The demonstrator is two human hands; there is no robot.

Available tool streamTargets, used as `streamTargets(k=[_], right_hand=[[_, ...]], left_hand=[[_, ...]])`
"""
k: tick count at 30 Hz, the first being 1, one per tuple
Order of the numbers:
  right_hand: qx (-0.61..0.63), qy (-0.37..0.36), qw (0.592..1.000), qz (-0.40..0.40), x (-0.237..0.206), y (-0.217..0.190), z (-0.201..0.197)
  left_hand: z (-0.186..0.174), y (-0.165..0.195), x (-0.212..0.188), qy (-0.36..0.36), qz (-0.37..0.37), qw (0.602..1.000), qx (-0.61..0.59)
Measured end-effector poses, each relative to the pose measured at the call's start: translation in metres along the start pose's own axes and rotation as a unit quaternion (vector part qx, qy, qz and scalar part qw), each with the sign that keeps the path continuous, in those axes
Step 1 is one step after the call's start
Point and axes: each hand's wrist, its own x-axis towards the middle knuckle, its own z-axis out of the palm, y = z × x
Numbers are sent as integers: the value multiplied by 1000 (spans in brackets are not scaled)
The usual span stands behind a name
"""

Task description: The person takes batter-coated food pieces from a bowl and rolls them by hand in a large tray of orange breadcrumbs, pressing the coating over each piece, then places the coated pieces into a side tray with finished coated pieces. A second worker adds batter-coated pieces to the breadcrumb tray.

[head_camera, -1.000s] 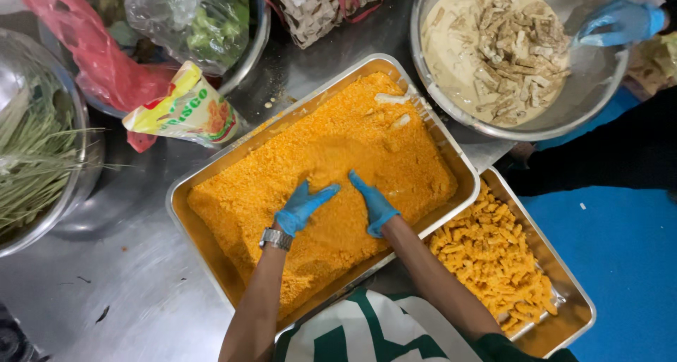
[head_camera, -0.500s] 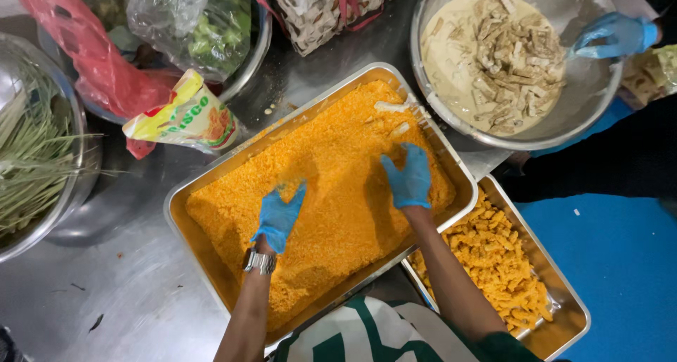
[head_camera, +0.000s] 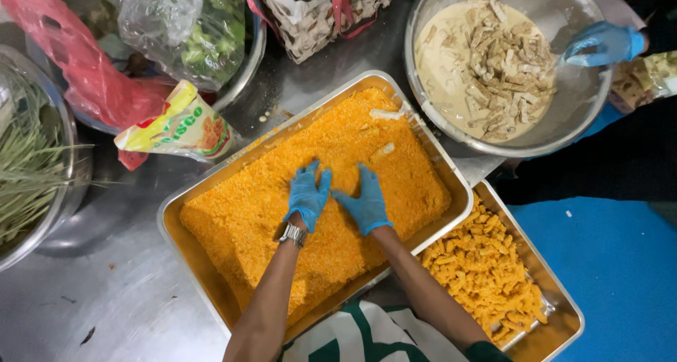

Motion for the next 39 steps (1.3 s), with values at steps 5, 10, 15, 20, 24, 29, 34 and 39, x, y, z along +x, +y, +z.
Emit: streamTargets(k=[5, 10, 15, 20, 24, 29, 34, 39], right_hand=[[201, -181, 930, 247, 2, 5, -3], [-3, -172, 981, 89, -2, 20, -15], [259, -186, 852, 414, 2, 23, -54], [433, -139, 796, 400, 1, 16, -108], [362, -154, 813, 429, -9, 9, -136], [379, -72, 842, 378, -36, 19, -167], [433, 55, 823, 363, -74, 58, -206], [267, 129, 854, 428, -141, 121, -241]], left_hand=[[5, -5, -19, 2, -6, 996, -94], [0, 26, -38, 21, 113, 993, 41], [-38, 61, -47, -171, 56, 976, 120], [-50, 79, -62, -244, 102, 951, 163], [-33, 68, -59, -207, 154, 950, 174], [3, 50, -38, -140, 53, 982, 111], [40, 70, -27, -142, -47, 989, -21], [48, 95, -4, -63, 145, 986, -58]])
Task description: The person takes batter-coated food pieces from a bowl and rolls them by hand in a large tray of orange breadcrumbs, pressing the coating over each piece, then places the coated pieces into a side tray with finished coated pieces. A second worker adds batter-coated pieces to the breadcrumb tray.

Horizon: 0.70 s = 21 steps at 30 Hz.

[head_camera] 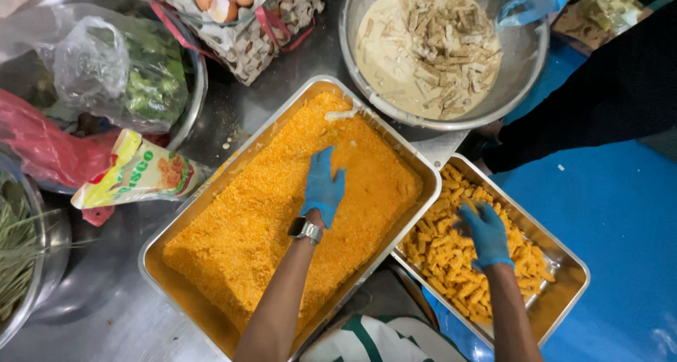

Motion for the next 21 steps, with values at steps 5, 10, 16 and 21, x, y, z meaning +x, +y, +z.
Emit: streamTargets(k=[5, 10, 16, 21], right_hand=[[-225, 97, 969, 10, 19, 77, -55], [-473, 210, 833, -193, 15, 74, -47], [-164, -35, 920, -354, -19, -39, 112], [-379, -117, 732, -554, 14, -94, 243]], left_hand=[[-1, 19, 4, 0, 55, 983, 177], [-15, 33, -47, 46, -19, 959, 280], [-14, 20, -83, -92, -112, 977, 156], [-15, -15, -86, -198, -112, 940, 253]])
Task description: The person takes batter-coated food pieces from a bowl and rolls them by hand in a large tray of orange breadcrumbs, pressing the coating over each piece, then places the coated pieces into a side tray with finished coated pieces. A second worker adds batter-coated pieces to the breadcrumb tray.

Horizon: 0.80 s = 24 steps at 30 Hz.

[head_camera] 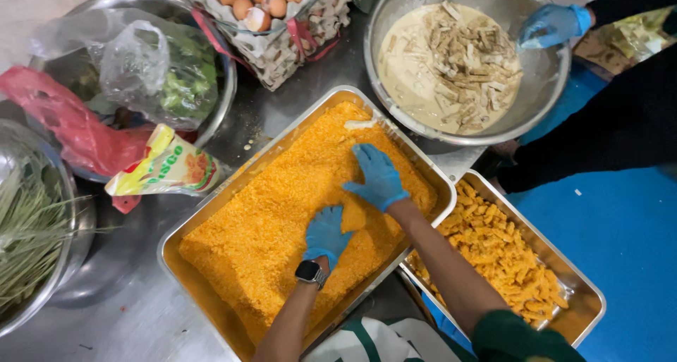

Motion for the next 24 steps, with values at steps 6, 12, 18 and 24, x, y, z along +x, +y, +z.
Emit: streamTargets(k=[6, 12, 18, 24], right_hand=[[-28, -158, 978, 134, -24, 2, 45], [66, -136, 961, 229, -41, -9, 59], [98, -151, 954, 241, -36, -19, 57], [119, -171, 924, 322, -47, -17, 59]], left_hand=[[14, -43, -7, 204, -42, 961, -181], [38, -54, 7, 224, 72, 795, -559], [28, -40, 18, 117, -16, 819, -561], [13, -29, -1, 84, -81, 866, -486]])
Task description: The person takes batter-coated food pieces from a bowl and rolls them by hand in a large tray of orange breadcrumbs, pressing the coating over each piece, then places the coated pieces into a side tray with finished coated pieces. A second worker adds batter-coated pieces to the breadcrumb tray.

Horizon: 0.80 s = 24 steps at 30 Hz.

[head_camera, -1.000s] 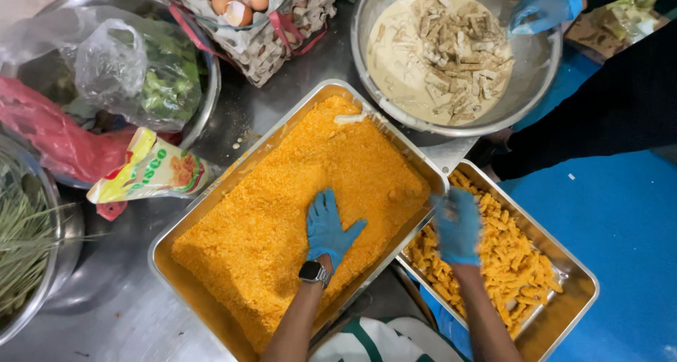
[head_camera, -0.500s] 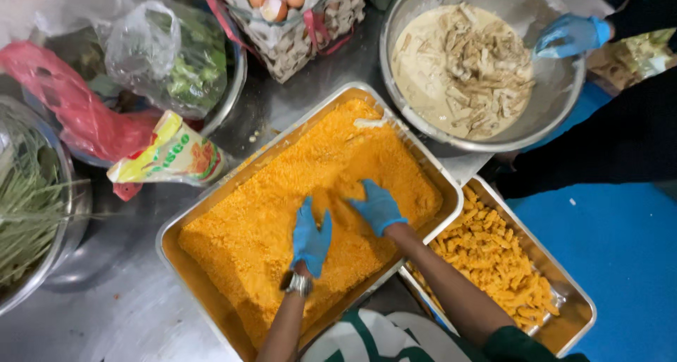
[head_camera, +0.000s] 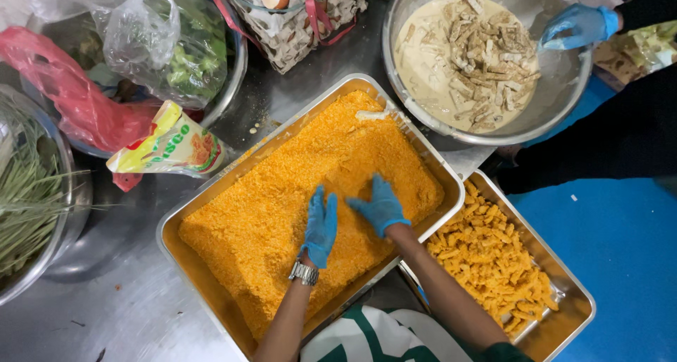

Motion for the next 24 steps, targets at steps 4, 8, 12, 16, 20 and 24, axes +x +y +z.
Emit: streamTargets(k=[4, 8, 12, 16, 20, 24], right_hand=[[117, -61, 991, -20, -1, 8, -2], [85, -29, 993, -71, -4, 11, -4], [-33, 5, 996, -82, -7, 12, 1], [73, -107, 991, 17, -5, 12, 1], [167, -181, 966, 82, -5, 12, -13], [371, -190, 869, 268, -13, 13, -31]], left_hand=[[3, -14, -3, -6, 18, 999, -43], [5, -29, -2, -102, 38, 885, -452], [8, -21, -5, 2, -41, 998, -51], [7, -12, -5, -19, 97, 990, -100], [-8, -3, -1, 35, 41, 984, -168], [-22, 22, 28, 127, 102, 986, -26]])
